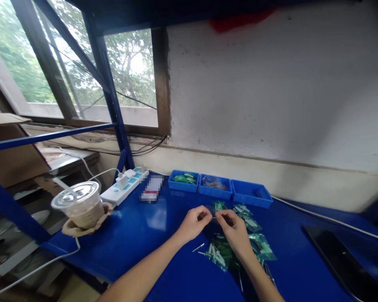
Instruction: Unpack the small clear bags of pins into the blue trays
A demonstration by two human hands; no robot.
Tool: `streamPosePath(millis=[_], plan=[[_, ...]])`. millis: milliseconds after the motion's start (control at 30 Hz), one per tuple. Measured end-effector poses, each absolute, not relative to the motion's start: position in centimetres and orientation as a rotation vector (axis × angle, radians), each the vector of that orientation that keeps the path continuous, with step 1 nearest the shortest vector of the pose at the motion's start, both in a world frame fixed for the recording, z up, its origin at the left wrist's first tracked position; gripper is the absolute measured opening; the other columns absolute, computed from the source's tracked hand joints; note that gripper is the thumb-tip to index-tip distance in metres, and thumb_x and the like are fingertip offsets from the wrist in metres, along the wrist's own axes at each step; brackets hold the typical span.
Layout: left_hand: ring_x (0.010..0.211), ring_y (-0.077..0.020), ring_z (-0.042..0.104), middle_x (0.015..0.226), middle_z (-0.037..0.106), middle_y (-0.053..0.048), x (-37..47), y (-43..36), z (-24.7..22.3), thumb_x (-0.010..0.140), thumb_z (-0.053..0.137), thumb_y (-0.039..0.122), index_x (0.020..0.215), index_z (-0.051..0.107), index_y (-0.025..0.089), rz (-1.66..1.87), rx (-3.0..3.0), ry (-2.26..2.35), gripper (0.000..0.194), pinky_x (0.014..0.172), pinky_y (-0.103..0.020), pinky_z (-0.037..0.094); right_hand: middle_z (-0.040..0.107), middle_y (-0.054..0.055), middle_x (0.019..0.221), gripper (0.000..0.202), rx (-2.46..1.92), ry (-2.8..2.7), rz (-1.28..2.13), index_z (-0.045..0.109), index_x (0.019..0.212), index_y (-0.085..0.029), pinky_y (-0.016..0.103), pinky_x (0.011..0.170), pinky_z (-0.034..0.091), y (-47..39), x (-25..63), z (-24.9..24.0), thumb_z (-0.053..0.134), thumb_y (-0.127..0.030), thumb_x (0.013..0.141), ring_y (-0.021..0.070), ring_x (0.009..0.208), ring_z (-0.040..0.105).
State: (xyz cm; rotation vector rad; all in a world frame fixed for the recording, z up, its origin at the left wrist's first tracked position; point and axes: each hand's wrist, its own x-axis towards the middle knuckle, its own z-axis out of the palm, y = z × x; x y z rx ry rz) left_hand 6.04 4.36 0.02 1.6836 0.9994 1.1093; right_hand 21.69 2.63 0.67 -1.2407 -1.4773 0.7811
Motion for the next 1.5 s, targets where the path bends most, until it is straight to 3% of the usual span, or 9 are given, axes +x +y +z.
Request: streamPosePath(millis=[333, 567, 867, 1033, 1167, 1267, 1500], plan=[[0.06, -0.0102, 0.051, 0.067, 0.058, -0.001, 6.0, 4.7, 0.1, 0.075, 0.063, 0.036, 0.094, 0.06, 0.012, 1.167, 1.306, 0.928, 0.031, 0.061, -0.024, 0.04, 0.056, 0.0, 0.065, 0.033, -1.148, -1.401, 0.958, 0.055, 0.079, -0.018, 0.025, 0.053, 0.038, 2.6, 21.5, 0.6, 0.061, -0.05, 0.071, 0.014, 0.056, 0.05], [0.063, -0.0096, 0.048, 0.068, 0.054, 0.001, 5.5, 4.8, 0.5, 0.072, 0.067, 0.033, 0.08, 0.061, 0.014, 1.244, 1.339, 0.943, 0.022, 0.062, -0.022, 0.038, 0.049, -0.003, 0.057, 0.029, -1.248, -1.489, 0.963, 0.054, 0.073, -0.02, 0.024, 0.051, 0.036, 2.2, 21.5, 1.1, 0.054, -0.048, 0.075, 0.0128, 0.053, 0.045], [0.066, -0.0107, 0.05, 0.07, 0.056, 0.0, 5.9, 4.5, 0.2, 0.077, 0.062, 0.028, 0.077, 0.06, 0.014, 1.149, 1.608, 0.983, 0.014, 0.064, -0.022, 0.039, 0.057, 0.001, 0.063, 0.038, -1.153, -1.22, 1.102, 0.058, 0.083, -0.019, 0.027, 0.056, 0.043, 2.3, 21.8, 1.5, 0.062, -0.054, 0.07, 0.017, 0.06, 0.054], [0.07, -0.0116, 0.053, 0.082, 0.056, -0.002, 5.9, 4.4, 0.3, 0.078, 0.055, 0.017, 0.076, 0.063, 0.016, 1.197, 1.902, 1.047, 0.008, 0.064, -0.022, 0.04, 0.06, 0.004, 0.065, 0.031, -1.059, -1.123, 1.204, 0.058, 0.067, -0.016, 0.028, 0.06, 0.046, 2.7, 21.5, 1.6, 0.063, -0.047, 0.071, 0.0159, 0.061, 0.056], [0.073, -0.0124, 0.055, 0.089, 0.057, -0.003, 5.8, 4.2, 0.4, 0.08, 0.053, 0.018, 0.088, 0.064, 0.019, 1.176, 1.952, 1.103, 0.014, 0.068, -0.024, 0.043, 0.059, 0.0, 0.06, 0.037, -1.139, -1.026, 0.904, 0.058, 0.09, -0.015, 0.028, 0.057, 0.046, 4.0, 22.1, 2.4, 0.068, -0.039, 0.064, 0.0152, 0.056, 0.055], [0.076, -0.0133, 0.056, 0.09, 0.058, -0.003, 5.8, 4.0, 0.3, 0.082, 0.051, 0.021, 0.092, 0.063, 0.02, 1.118, 1.968, 1.13, 0.016, 0.072, -0.025, 0.044, 0.062, 0.002, 0.069, 0.044, -1.1, -0.891, 0.548, 0.057, 0.103, -0.014, 0.03, 0.063, 0.048, 4.7, 23.3, 4.9, 0.067, -0.037, 0.067, 0.016, 0.063, 0.059], [0.088, -0.0192, 0.055, 0.091, 0.061, -0.003, 6.2, 3.6, 0.1, 0.081, 0.051, 0.022, 0.087, 0.063, 0.022, 0.879, 2.152, 1.246, 0.014, 0.08, -0.033, 0.04, 0.059, 0.008, 0.085, 0.018, -0.962, -0.781, -0.543, 0.065, 0.091, -0.014, 0.035, 0.07, 0.048, 5.1, 25.6, 11.9, 0.059, -0.026, 0.079, 0.0182, 0.076, 0.057]])
